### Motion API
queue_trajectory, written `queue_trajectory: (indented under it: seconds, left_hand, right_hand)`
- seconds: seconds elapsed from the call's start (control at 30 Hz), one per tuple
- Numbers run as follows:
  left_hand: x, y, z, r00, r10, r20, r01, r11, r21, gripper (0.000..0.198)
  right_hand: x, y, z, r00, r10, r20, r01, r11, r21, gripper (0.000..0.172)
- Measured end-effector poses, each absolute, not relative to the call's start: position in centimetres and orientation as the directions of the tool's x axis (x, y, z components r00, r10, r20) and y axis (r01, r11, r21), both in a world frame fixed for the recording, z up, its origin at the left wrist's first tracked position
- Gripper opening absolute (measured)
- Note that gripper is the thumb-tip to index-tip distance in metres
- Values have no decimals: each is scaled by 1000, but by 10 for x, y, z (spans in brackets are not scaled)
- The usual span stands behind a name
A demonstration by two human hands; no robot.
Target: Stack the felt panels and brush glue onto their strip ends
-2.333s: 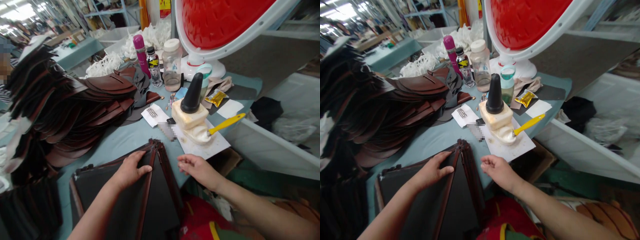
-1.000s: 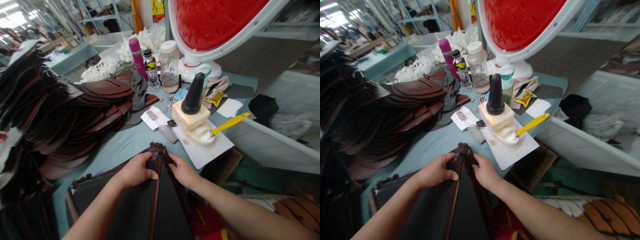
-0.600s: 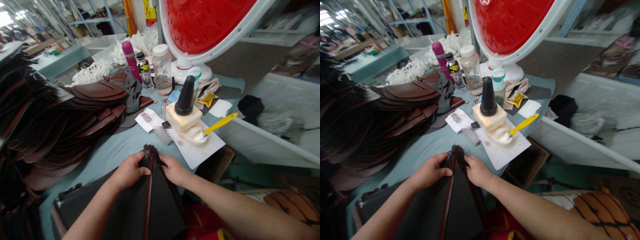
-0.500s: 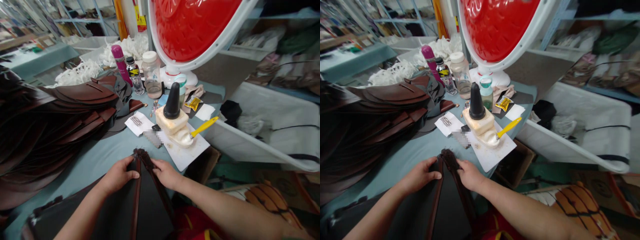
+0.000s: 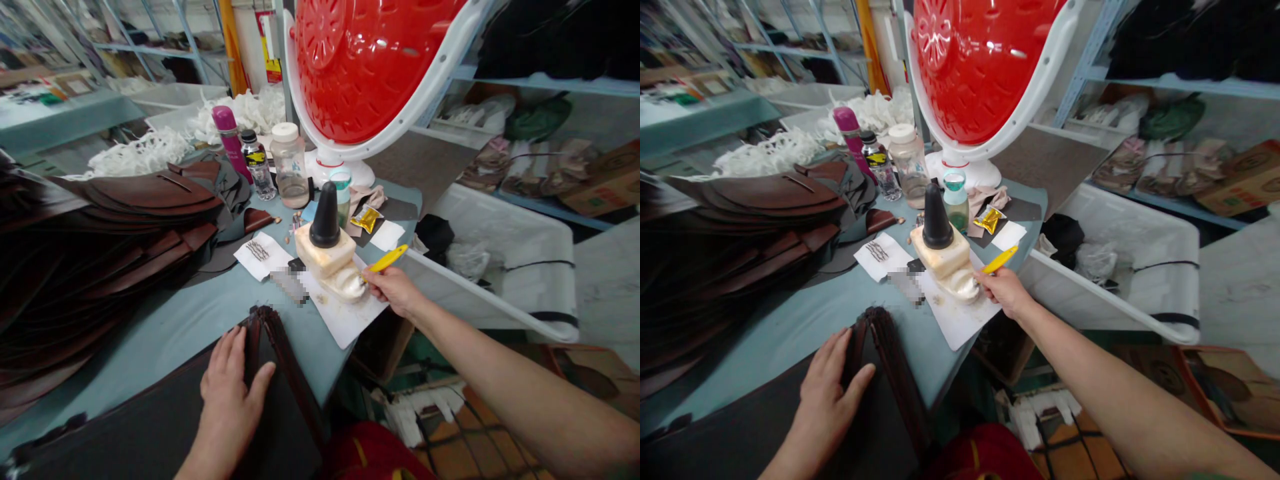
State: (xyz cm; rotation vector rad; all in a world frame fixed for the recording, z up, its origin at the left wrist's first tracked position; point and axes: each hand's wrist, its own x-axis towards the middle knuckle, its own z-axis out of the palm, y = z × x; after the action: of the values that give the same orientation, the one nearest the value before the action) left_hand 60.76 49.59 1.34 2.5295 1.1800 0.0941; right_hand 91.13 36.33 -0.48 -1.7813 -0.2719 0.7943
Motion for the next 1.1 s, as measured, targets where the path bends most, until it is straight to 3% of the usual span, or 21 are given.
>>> queue_trajectory:
  seconds: [0.13, 0.27, 0.6, 0.73, 0.83, 0.9, 1.1]
  left_hand:
    - [610, 470, 4, 696, 718, -6, 708, -683, 179, 63]
    - [611, 469, 1, 701, 713, -6, 708, -695, 128, 67]
    - [612, 470, 1, 699, 715, -28, 712, -692, 117, 67]
    - [612, 470, 2, 697, 717, -16, 713, -689, 130, 67]
    - [611, 471, 2, 702, 712, -8, 707, -695, 132, 66]
    - [611, 470, 1, 707, 707, 0, 702, -701, 125, 66]
    - [611, 470, -3, 704, 707, 58, 703, -707, 82, 64]
  right_hand:
    - [908, 362, 1, 800, 551, -236, -33, -353, -935, 24]
    - [914, 352, 9, 837, 534, -120, 116, -387, -915, 21]
    - [919, 342, 8, 846, 529, -63, 131, -320, -938, 24]
    - [913, 335, 9, 758, 650, 57, 285, -251, -925, 20]
    - [914, 324, 5, 532, 830, 171, 488, -135, -863, 16]
    - [918, 315, 1, 438, 885, 155, 514, -106, -851, 15]
    - [926, 293, -5, 488, 869, -87, 294, -257, -921, 15]
